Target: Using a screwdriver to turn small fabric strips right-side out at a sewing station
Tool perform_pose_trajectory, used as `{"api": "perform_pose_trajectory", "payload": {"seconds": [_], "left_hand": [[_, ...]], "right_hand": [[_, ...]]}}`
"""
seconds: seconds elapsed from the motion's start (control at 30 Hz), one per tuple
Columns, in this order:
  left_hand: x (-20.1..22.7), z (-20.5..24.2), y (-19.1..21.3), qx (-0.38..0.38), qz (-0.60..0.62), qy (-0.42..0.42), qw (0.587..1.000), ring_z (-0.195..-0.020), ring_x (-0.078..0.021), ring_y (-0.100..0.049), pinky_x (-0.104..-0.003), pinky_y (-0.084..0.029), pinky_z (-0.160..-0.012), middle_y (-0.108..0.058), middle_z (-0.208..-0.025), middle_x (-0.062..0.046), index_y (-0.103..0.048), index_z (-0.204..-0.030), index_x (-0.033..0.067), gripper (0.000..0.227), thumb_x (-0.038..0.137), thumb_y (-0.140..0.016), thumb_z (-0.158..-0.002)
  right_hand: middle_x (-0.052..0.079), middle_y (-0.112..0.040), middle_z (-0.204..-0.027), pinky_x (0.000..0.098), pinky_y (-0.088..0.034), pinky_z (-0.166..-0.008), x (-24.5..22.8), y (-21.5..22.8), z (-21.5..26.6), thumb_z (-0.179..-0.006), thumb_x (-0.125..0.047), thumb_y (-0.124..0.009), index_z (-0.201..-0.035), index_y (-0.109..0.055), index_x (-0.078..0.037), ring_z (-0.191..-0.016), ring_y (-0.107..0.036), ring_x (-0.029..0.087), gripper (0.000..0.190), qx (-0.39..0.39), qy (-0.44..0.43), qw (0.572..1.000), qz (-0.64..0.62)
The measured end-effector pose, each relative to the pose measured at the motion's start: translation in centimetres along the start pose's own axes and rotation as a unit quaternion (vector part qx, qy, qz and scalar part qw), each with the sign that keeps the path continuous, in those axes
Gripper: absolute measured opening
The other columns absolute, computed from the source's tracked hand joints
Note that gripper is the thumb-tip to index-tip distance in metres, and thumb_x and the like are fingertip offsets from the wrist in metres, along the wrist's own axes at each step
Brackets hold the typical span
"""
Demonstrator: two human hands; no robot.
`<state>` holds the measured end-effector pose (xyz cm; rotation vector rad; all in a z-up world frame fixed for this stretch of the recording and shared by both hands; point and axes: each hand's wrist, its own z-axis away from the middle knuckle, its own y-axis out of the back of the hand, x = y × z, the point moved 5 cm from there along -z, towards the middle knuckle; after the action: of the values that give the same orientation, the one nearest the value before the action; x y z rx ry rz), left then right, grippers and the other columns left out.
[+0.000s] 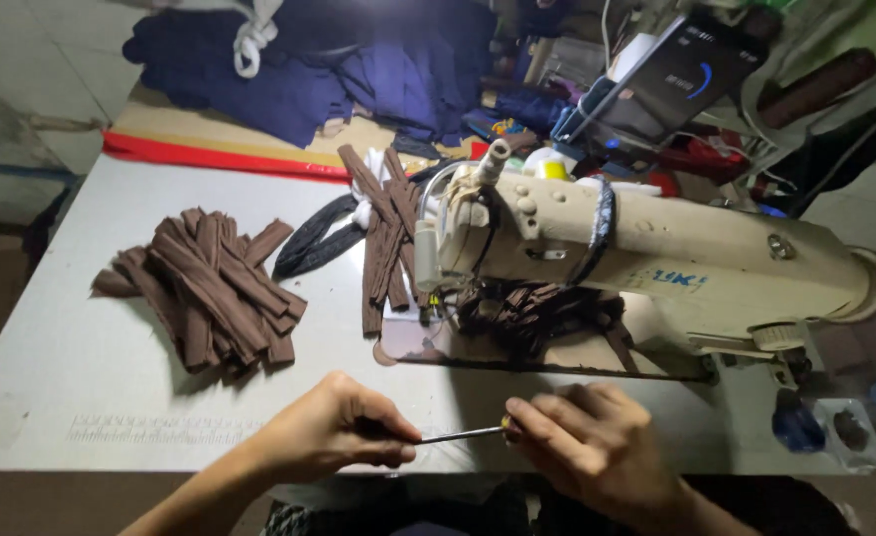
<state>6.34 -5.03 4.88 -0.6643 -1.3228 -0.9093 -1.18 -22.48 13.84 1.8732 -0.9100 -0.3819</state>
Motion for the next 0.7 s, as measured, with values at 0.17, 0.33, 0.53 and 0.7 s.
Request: {"api": "perform_pose_trajectory", "payload": {"seconds": [0.17,0.33,0.53,0.7], "left_hand": [[7.1,3.6,1.6,0.390,-0.350,-0.275,0.806,-0.082,-0.0158,-0.062,-0.026,-0.045,-0.075,-0.064,-0.099,-0.007,-0.065,-0.087,0.0110,0.019,0.021,-0.069,-0.071],[-0.7,5.3,3.4,0.484,-0.150,-0.122,0.854,-0.052,-0.0118,-0.042,-0.023,-0.035,-0.053,-0.047,-0.055,-0.001,-0.062,-0.066,0.0066,0.030,0.023,-0.045,-0.084],[-7.5,2.1,3.3,0.547,0.200,-0.108,0.806,-0.085,-0.0280,-0.059,-0.034,-0.051,-0.075,-0.057,-0.097,-0.020,-0.051,-0.099,-0.0084,0.048,0.035,-0.032,-0.093],[-17.1,2.3,8.7,0.384,0.284,-0.256,0.840,-0.106,-0.0311,-0.055,-0.049,-0.051,-0.089,-0.053,-0.112,-0.019,-0.045,-0.110,-0.0031,0.038,0.019,-0.055,-0.080]], "right_hand": [[-0.003,-0.063,-0.094,0.0289,-0.046,-0.059,1.6,-4.3,4.5,-0.077,-0.032,-0.061,-0.104,-0.057,-0.015,-0.067,-0.058,0.015,0.032,-0.019,-0.157,0.987,-0.021],[-0.001,-0.066,-0.088,0.0217,-0.051,-0.064,2.0,-7.7,5.5,-0.076,-0.018,-0.063,-0.101,-0.061,-0.015,-0.074,-0.066,0.010,0.025,0.028,-0.358,0.893,-0.271],[0.009,-0.054,-0.096,0.0320,-0.039,-0.081,-2.7,-11.3,3.1,-0.084,-0.014,-0.046,-0.104,-0.051,-0.007,-0.088,-0.052,0.025,0.021,-0.020,-0.279,0.869,-0.408],[0.013,-0.047,-0.114,0.0318,-0.034,-0.098,-3.9,-9.5,3.4,-0.093,-0.019,-0.039,-0.118,-0.040,-0.005,-0.108,-0.046,0.025,0.028,-0.072,-0.234,0.791,-0.561]]}}
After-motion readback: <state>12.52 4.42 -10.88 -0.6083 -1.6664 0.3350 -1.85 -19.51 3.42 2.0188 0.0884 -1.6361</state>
